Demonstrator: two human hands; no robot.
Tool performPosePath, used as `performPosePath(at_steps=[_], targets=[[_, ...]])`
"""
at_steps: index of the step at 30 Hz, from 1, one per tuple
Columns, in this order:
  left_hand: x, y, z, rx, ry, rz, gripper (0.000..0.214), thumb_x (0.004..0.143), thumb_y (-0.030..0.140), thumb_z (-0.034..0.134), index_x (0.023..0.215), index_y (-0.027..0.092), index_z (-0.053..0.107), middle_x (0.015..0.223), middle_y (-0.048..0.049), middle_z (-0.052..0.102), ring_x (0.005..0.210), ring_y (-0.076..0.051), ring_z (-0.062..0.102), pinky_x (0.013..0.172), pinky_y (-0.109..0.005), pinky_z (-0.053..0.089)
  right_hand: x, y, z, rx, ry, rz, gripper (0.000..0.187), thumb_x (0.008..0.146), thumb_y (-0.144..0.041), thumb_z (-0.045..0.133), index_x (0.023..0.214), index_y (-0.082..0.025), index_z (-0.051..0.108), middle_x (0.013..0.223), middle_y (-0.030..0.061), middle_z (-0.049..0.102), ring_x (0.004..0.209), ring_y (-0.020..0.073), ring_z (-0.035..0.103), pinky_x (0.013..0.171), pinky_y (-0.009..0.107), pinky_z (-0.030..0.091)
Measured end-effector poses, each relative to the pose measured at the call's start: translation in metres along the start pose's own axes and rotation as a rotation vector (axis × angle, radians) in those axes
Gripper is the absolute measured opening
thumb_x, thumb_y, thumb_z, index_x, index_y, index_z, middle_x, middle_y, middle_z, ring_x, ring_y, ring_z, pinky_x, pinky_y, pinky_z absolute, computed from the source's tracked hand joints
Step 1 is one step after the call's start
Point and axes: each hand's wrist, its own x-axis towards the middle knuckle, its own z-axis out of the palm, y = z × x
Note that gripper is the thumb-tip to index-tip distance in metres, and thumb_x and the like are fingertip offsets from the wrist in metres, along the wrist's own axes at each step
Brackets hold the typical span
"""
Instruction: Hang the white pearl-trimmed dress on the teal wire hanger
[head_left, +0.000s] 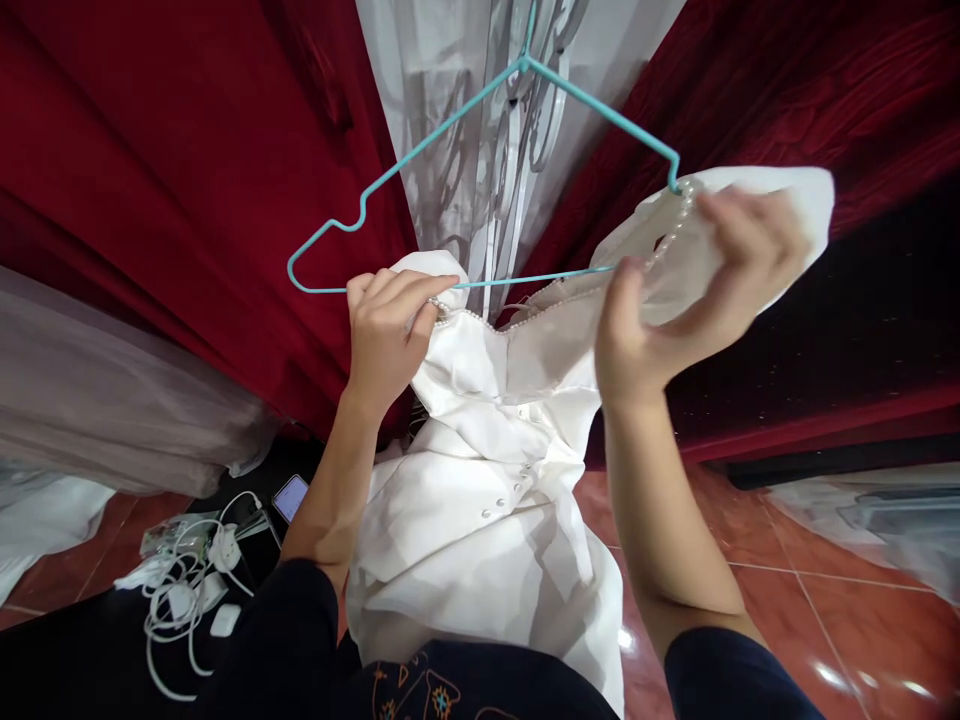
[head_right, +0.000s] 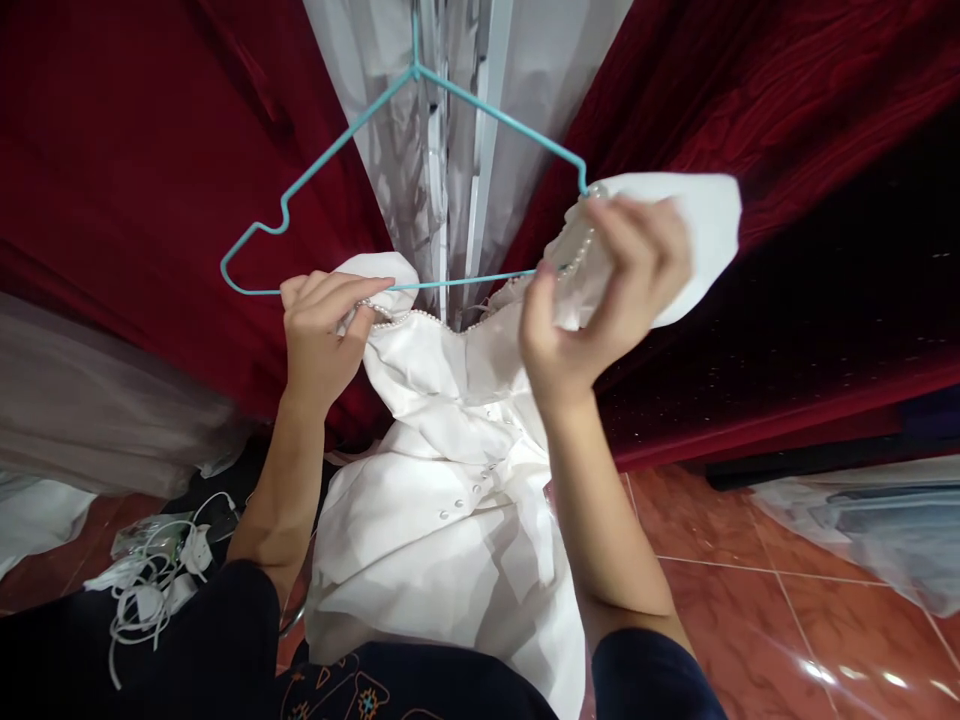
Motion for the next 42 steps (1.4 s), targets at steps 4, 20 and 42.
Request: performPosePath(at_steps=[4,20,42], targets=[[0.000,-0.002,0.000,0.027,-0.006,-0.006,0.035,0.102,0.012,0.050,0.113,0.028,0.079,0.103,-0.0014,0.079,0.097,-0.024,0.066,0.106,-0.045,0.039,0.020,0.038,-0.001,0.097,-0.134,0.040,0.030,0.095,-0.025,0.071,0.123,-0.016,0.078,0.115,0.0157,0.075,0.113,0.0353,0.070,0.104,0.053,0.053],[0.008,-0.002,-0.006,-0.020,-0.068,-0.070,0.031,0.101,0.009,0.052,0.107,0.027,0.076,0.095,0.0011,0.074,0.096,-0.023,0.066,0.109,-0.044,0.038,-0.011,0.048,-0.053,0.303,-1.034,0.403,0.019,0.095,-0.037,0.067,0.097,-0.024,0.081,0.090,0.0040,0.079,0.077,0.0210,0.074,0.068,0.035,0.057],[-0.039,-0.088,-0.030,-0.397,0.490,-0.626,0.017,0.092,0.030,0.072,0.097,0.013,0.072,0.074,0.0013,0.061,0.066,-0.010,0.060,0.063,-0.029,0.045,-0.002,-0.006,-0.002,0.309,-0.552,0.363,0.014,0.091,-0.019,0.064,0.087,-0.022,0.077,0.080,0.0010,0.069,0.076,0.0168,0.063,0.070,0.032,0.046]])
